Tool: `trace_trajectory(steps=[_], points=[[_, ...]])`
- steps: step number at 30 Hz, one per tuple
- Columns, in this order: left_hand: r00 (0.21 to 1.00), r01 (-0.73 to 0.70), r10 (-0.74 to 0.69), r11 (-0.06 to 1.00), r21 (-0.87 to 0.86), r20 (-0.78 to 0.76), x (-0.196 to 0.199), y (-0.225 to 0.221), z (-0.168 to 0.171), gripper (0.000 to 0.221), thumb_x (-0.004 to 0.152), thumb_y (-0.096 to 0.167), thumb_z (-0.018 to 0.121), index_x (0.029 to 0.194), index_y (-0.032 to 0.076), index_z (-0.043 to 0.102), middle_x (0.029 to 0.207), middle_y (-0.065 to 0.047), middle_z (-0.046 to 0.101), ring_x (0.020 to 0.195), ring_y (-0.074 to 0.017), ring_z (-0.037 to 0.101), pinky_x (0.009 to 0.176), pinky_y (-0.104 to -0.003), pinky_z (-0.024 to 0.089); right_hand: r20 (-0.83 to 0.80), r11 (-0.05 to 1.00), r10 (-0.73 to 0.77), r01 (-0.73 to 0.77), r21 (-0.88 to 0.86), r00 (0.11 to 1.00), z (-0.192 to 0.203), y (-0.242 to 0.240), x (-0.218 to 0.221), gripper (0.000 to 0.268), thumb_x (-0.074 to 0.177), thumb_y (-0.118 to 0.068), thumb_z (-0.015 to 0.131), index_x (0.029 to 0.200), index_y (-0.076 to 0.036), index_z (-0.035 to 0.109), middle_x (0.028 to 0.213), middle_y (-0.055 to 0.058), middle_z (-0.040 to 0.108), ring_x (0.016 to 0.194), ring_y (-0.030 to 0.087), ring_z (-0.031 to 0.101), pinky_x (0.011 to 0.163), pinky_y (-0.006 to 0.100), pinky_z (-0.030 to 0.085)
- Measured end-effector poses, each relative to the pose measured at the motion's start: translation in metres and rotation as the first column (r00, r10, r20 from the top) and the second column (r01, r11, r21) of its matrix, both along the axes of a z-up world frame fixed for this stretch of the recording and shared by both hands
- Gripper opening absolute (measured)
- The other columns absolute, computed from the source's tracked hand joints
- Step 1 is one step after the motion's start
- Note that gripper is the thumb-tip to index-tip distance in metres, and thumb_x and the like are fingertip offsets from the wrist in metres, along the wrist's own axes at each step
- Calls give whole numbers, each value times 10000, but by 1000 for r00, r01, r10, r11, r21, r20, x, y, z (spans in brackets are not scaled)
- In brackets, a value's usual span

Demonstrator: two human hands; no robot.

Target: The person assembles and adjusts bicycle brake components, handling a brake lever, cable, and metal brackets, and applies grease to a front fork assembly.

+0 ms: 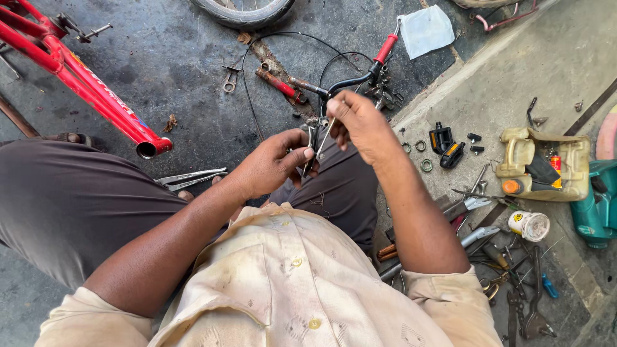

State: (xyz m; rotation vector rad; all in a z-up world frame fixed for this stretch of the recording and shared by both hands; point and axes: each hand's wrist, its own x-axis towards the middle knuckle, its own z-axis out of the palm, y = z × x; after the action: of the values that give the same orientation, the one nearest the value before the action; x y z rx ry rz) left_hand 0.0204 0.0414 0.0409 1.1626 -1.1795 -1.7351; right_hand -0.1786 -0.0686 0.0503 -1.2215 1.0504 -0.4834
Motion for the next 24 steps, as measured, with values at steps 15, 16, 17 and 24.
trace_trajectory(steps=[15, 16, 17, 24], points=[[926, -20, 87, 983, 183, -367, -3, -12, -33, 228, 1062, 210, 512, 1163, 17, 579, 960, -98, 672, 864, -187, 701, 693, -325, 598, -87, 681, -12, -55, -730, 996, -54, 37, -24, 119, 1079, -59, 582, 1123, -45, 691, 1097, 65, 675, 936, 204, 671, 779, 281, 564], [921, -21, 89, 983, 181, -379, -1, -14, -32, 233, 1065, 208, 508, 1179, 17, 578, 968, -100, 670, 874, -189, 700, 701, -326, 597, -146, 616, 2, -116, -779, 989, -45, 36, -24, 147, 1020, -37, 601, 1141, -33, 683, 1128, 89, 665, 983, 237, 672, 812, 302, 566], [918, -4, 70, 986, 167, -391, 1, -13, -31, 239, 1073, 210, 501, 1188, 14, 574, 979, -104, 673, 882, -190, 696, 709, -325, 597, -207, 550, 11, -178, -816, 978, -36, 38, -25, 206, 961, -15, 621, 1160, -21, 675, 1159, 114, 655, 1029, 271, 673, 846, 323, 569], [893, 12, 82, 979, 204, -443, -3, -17, -24, 291, 1064, 223, 485, 1243, 8, 568, 994, -118, 676, 878, -199, 700, 697, -333, 606, -505, 219, -177, -467, -857, 845, -16, 45, -22, 291, 888, -11, 741, 1174, -3, 686, 1100, 96, 694, 910, 259, 690, 775, 380, 574]])
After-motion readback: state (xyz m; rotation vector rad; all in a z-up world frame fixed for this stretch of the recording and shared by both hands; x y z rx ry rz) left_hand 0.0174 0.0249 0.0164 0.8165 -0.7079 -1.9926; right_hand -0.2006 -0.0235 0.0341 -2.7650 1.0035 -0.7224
